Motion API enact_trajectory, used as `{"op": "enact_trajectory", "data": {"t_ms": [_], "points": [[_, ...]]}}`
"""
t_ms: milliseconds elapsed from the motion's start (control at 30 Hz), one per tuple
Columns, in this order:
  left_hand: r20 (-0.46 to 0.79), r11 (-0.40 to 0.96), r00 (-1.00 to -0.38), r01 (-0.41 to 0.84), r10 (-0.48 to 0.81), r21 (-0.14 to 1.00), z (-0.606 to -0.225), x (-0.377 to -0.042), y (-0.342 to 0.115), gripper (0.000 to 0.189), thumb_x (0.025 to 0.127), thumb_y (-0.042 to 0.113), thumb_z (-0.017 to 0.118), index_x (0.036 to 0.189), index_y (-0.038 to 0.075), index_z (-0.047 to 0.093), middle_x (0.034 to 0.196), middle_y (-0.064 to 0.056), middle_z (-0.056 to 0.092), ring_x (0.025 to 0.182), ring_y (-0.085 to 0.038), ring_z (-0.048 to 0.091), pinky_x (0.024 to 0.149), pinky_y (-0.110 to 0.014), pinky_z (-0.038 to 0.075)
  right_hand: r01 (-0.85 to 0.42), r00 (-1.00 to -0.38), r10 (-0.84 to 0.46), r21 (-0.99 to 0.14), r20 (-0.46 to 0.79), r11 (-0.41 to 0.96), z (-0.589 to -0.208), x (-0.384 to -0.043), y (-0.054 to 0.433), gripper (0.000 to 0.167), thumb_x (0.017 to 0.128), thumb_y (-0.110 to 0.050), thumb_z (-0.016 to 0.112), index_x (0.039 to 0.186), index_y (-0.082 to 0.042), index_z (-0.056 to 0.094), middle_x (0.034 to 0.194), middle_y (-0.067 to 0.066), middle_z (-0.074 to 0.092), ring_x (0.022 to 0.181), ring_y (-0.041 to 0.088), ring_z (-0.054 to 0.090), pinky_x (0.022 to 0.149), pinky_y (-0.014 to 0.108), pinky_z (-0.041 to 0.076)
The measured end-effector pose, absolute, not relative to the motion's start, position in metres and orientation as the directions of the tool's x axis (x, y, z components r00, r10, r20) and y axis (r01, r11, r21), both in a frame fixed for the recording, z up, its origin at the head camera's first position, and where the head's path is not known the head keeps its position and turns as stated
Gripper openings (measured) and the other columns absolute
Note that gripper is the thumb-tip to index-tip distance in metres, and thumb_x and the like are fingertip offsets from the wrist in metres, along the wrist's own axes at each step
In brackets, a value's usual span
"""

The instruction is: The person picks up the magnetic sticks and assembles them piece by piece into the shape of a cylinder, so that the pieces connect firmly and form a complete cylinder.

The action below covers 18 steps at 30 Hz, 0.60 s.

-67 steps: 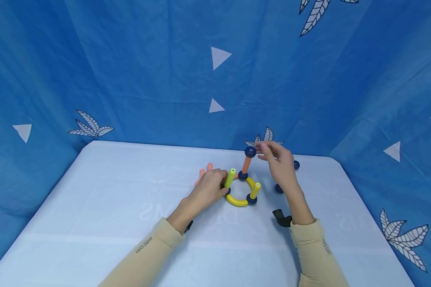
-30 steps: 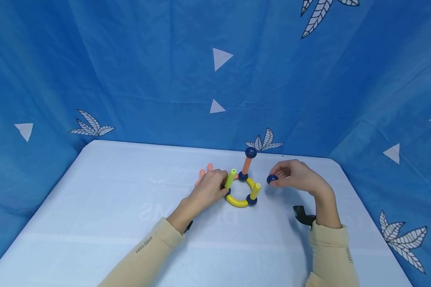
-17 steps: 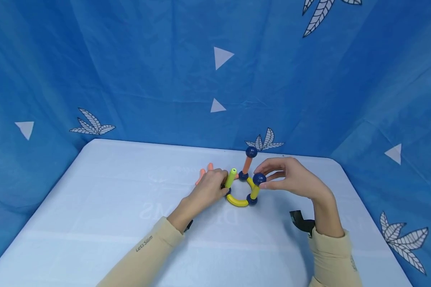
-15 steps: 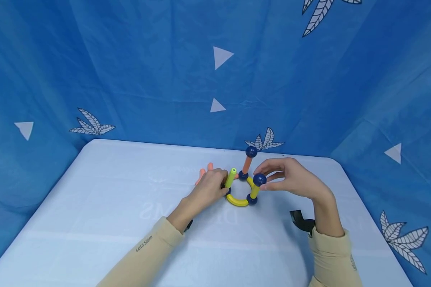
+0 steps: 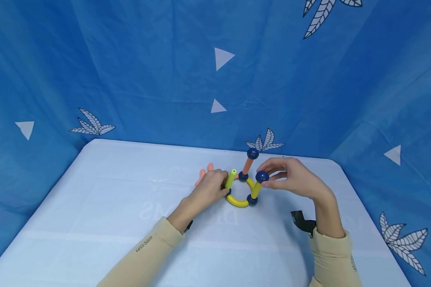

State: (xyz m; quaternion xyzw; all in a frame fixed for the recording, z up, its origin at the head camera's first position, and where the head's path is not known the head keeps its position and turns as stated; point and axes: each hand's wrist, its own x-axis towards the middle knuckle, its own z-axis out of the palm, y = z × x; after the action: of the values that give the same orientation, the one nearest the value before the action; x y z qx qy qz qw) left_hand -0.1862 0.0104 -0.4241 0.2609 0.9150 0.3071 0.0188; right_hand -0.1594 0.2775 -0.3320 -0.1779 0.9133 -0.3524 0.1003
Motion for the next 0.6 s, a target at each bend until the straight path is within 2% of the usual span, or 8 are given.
{"op": "enact_trajectory", "data": {"t_ms": [367, 467, 600], "points": [[0.087, 0.663, -0.87, 0.432, 0.486, 0.612, -0.4215, -0.1855, 0.0077, 0.017, 0.09, 0.01, 0.084, 0.099, 0.006, 0.07, 0.086, -0.003, 0.065, 0.078, -0.015, 0.058, 0.072, -0.029, 0.053, -0.233, -0.923, -0.377, -0.664, -0.08, 0.71, -0.3265, -0.1562, 0.2793, 0.039, 0.091, -0.027, 0.085, 0.126, -0.016, 0.072, 0.126, 0.003, 0.07, 0.12, 0.027, 0.066, 0.103, 0.054, 0.056], [0.087, 0.662, -0.872, 0.427, 0.481, 0.616, -0.4209, -0.1851, 0.0073, 0.017, 0.09, 0.01, 0.084, 0.098, 0.007, 0.07, 0.085, -0.003, 0.065, 0.078, -0.015, 0.058, 0.072, -0.029, 0.053, -0.212, -0.918, -0.379, -0.661, -0.118, 0.72, -0.3253, -0.1552, 0.2812, 0.048, 0.09, -0.03, 0.086, 0.131, -0.013, 0.069, 0.13, 0.007, 0.069, 0.123, 0.03, 0.065, 0.101, 0.054, 0.056], [0.1, 0.649, -0.867, 0.437, 0.487, 0.623, -0.4237, -0.1838, 0.0089, 0.017, 0.09, 0.011, 0.085, 0.094, 0.009, 0.069, 0.083, -0.002, 0.064, 0.075, -0.015, 0.057, 0.069, -0.028, 0.051, -0.126, -0.897, -0.357, -0.622, -0.261, 0.773, -0.3334, -0.1546, 0.2861, 0.069, 0.088, -0.036, 0.088, 0.141, -0.002, 0.06, 0.136, 0.016, 0.066, 0.125, 0.037, 0.065, 0.097, 0.051, 0.059]]}}
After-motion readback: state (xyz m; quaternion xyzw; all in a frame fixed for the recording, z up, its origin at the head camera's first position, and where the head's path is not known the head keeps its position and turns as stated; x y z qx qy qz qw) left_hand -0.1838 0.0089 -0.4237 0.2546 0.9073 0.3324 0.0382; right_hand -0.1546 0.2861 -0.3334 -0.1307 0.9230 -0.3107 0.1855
